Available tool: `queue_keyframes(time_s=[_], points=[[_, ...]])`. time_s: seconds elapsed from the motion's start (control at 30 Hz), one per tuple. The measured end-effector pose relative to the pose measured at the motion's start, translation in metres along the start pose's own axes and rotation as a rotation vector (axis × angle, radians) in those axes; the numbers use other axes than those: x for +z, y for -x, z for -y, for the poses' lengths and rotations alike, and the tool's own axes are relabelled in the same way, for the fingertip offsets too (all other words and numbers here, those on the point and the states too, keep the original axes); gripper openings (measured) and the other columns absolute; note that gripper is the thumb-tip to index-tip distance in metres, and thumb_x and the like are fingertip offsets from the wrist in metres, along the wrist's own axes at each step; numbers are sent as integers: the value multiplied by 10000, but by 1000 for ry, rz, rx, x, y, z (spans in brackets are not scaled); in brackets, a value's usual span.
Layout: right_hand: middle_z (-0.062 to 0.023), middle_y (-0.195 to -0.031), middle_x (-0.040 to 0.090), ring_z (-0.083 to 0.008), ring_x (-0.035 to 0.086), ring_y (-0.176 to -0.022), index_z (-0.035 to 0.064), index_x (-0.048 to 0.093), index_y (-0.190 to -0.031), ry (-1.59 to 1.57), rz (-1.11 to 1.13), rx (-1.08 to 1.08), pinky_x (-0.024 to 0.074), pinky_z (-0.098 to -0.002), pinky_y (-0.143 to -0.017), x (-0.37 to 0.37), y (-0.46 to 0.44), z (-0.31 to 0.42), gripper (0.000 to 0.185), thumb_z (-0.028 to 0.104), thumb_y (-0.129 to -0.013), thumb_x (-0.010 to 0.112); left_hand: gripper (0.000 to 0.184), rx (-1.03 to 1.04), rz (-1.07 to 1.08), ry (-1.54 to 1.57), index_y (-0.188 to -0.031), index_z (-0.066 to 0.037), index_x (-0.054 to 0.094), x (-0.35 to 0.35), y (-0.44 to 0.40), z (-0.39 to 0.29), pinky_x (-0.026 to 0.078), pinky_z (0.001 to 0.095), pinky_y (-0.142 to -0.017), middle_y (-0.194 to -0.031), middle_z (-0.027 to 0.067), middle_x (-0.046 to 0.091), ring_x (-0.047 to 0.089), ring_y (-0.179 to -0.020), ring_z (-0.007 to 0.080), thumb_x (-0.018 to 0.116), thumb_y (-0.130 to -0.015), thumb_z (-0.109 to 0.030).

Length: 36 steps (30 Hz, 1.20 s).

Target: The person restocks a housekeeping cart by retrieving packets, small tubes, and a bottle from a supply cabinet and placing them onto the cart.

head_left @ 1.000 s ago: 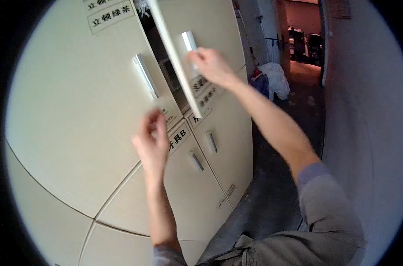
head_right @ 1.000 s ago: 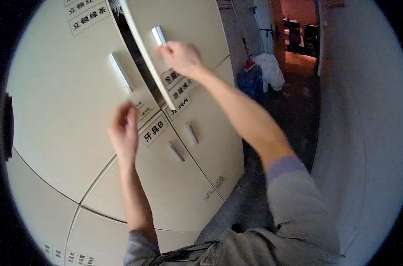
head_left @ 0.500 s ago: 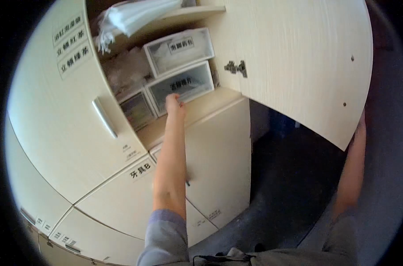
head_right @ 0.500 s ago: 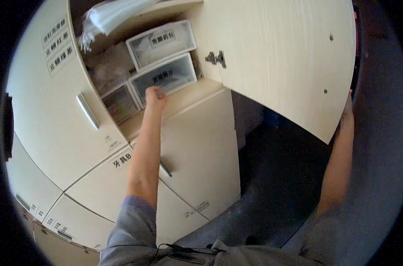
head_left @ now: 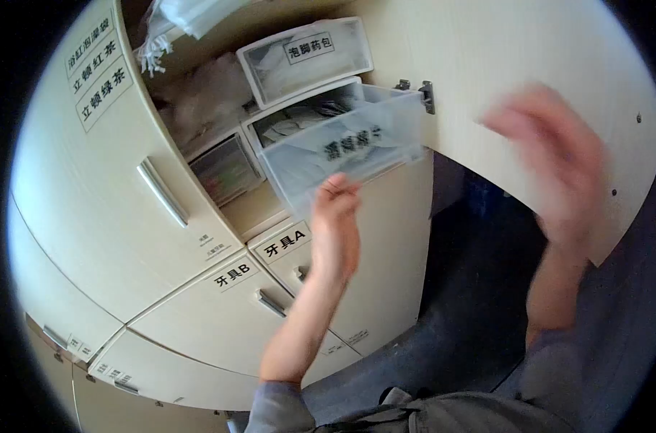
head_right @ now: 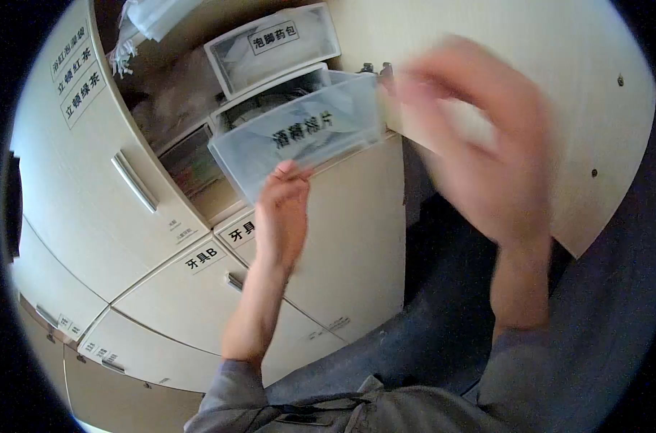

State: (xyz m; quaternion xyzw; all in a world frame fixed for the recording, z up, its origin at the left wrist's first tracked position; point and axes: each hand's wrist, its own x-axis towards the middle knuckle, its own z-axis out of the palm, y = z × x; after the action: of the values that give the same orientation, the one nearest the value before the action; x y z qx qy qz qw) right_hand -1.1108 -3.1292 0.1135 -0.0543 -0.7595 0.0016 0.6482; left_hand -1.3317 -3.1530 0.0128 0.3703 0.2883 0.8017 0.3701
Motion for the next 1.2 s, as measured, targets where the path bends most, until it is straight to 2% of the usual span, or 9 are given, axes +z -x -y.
queue_keyframes(time_s=[0.23, 0.4, 0.47, 0.57, 0.63, 0.7, 0.8, 1.07, 1.2], points=[[-136, -736, 614, -211, 563, -653, -30, 625, -874, 479, 1290, 235, 444, -313, -562, 169, -97, -80, 467, 401, -695, 617, 603, -58, 201, -150, -1218, -69, 363, -6, 63, 26, 310, 311, -907, -1167, 68, 390, 354, -1154, 199, 529, -647, 32], [-254, -1105, 518, -302, 574, -857, -4, 291, -1318, 390, 1445, 398, 470, -341, -709, 238, -78, -61, 977, 532, -588, 660, 724, 153, 376, -423, -1283, -46, 266, -20, 65, 22, 265, 379, -981, -1219, 118, 292, 316, -1182, 256, 588, -643, 57], [-299, -1193, 438, -345, 517, -1017, -14, 72, -1364, 578, 1640, 118, 431, -372, -832, 256, -66, -56, 1146, 544, -561, 668, 716, 128, 478, -509, -1281, -55, 266, -27, 64, 15, 267, 398, -979, -1268, 126, 240, 276, -1216, 255, 596, -653, 48], [-298, -1213, 422, -352, 444, -1122, 1, -20, -1366, 613, 1701, 133, 385, -384, -898, 250, -68, -81, 1182, 533, -566, 668, 663, 143, 543, -476, -1263, -58, 304, -33, 61, 4, 312, 372, -951, -1297, 133, 245, 357, -1165, 239, 603, -678, 30], [-277, -1144, 490, -350, 508, -1037, -23, 217, -1337, 476, 1586, 134, 433, -382, -829, 240, -78, -109, 1038, 500, -565, 673, 569, 136, 647, -452, -1199, -39, 377, -42, 56, -2, 368, 350, -879, -1239, 158, 334, 425, -1069, 262, 600, -680, 31], [-240, -1041, 562, -345, 578, -889, -31, 488, -1157, 216, 1303, 819, 469, -379, -744, 235, -100, -123, 770, 434, -569, 665, 479, 134, 747, -439, -1135, -21, 450, -53, 50, -14, 425, 327, -806, -1180, 182, 424, 494, -973, 286, 597, -682, 31], [-202, -939, 601, -318, 610, -745, -31, 608, -927, 620, 1290, 343, 500, -371, -622, 254, -111, -168, 557, 400, -576, 647, 209, 273, 893, -570, -881, -8, 611, -54, 45, -43, 498, 330, -684, -743, 129, 613, 615, -744, 312, 582, -686, 60], [-200, -959, 586, -288, 615, -753, -52, 407, -1203, 596, 1445, 525, 531, -380, -528, 283, -66, -188, 636, 219, -664, 609, 264, 853, 659, -653, -877, -16, 593, -51, 17, -33, 498, 315, -660, -818, 85, 602, 608, -828, 276, 591, -617, 32], [-255, -966, 581, -351, 591, -848, 14, 329, -1273, 595, 1312, 402, 470, -431, -744, 294, -55, -203, 745, 221, -622, 627, 305, 937, 650, -810, -896, -45, 591, -48, 19, -23, 484, 336, -733, -867, 53, 588, 569, -924, 259, 625, -594, -26]])
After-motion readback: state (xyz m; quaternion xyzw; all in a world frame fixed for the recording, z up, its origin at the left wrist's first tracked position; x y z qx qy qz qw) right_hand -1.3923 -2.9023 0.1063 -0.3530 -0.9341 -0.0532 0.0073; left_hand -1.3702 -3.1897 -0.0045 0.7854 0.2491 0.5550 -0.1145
